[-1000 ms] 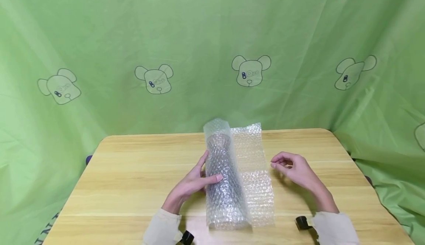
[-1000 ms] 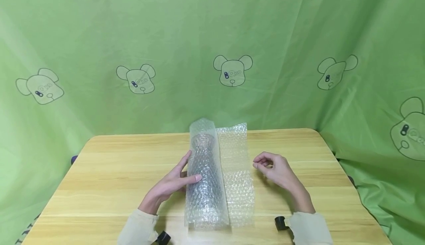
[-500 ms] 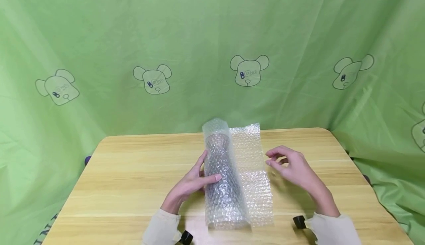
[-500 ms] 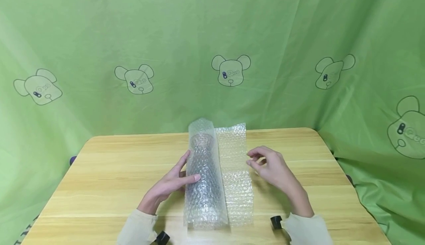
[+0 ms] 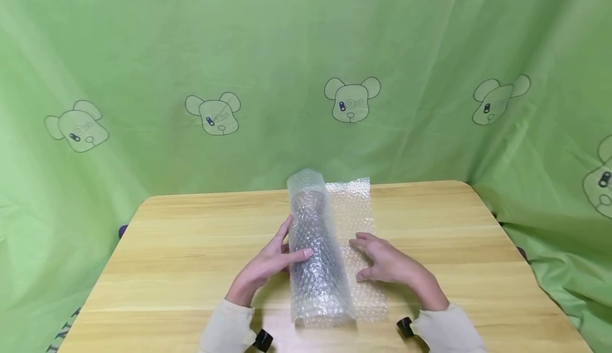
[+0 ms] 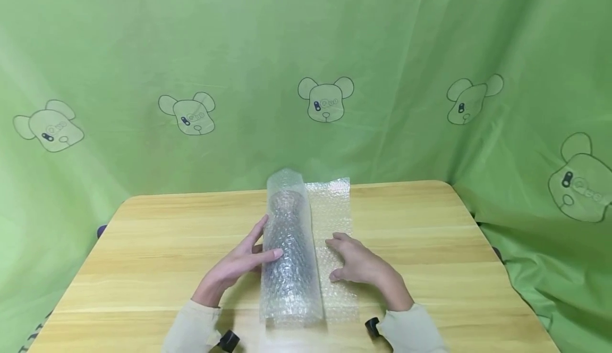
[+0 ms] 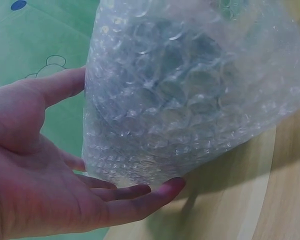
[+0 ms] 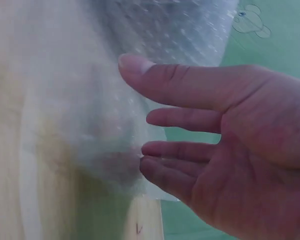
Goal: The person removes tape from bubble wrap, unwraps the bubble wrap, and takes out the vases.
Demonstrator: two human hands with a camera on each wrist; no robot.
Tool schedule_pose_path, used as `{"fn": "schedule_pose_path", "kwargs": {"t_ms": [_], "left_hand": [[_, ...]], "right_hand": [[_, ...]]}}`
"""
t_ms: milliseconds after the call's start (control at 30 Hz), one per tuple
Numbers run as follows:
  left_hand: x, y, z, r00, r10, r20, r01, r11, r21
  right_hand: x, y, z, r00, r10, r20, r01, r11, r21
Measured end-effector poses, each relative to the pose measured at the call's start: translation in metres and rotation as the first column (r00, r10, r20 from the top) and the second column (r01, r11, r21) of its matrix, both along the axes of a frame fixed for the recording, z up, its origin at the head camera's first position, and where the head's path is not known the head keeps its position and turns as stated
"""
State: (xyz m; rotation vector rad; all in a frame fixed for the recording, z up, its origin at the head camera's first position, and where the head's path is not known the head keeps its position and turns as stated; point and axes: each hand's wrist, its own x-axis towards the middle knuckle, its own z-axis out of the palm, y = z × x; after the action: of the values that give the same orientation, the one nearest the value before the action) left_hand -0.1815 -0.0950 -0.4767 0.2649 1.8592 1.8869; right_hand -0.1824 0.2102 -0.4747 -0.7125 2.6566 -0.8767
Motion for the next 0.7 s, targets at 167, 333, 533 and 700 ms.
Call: {"fn": "schedule_pose_path", "kwargs": {"t_ms": [167,333,533,700], "left_hand": [[0.001,-0.002,0.002,1.000,-0.005,0.019,0.005,1.000,0.018],[0.003,-0.005,0.009,0.999,0.018,-0.041,-0.020,0.998,-0.058],[0.014,0.004,0.038,0.937,-0.003,-0.349,-0.117,0.939,-0.323],[0.029,0.030,0.074,0.870,-0.166,-0.464,-0.138,0.822,-0.553]], "right_hand": [[0.003,-0.005,-0.003,1.000,-0.020,0.022,0.018,0.999,0.049],[0.004,-0.011,-0.003,1.000,-0.018,0.007,0.018,0.996,0.083],[0.006,-0.012,-0.004,1.000,-0.028,0.005,0.028,0.995,0.092],[0.007,-0.007,-0.005,1.000,-0.029,0.003,0.028,0.996,0.089]]}}
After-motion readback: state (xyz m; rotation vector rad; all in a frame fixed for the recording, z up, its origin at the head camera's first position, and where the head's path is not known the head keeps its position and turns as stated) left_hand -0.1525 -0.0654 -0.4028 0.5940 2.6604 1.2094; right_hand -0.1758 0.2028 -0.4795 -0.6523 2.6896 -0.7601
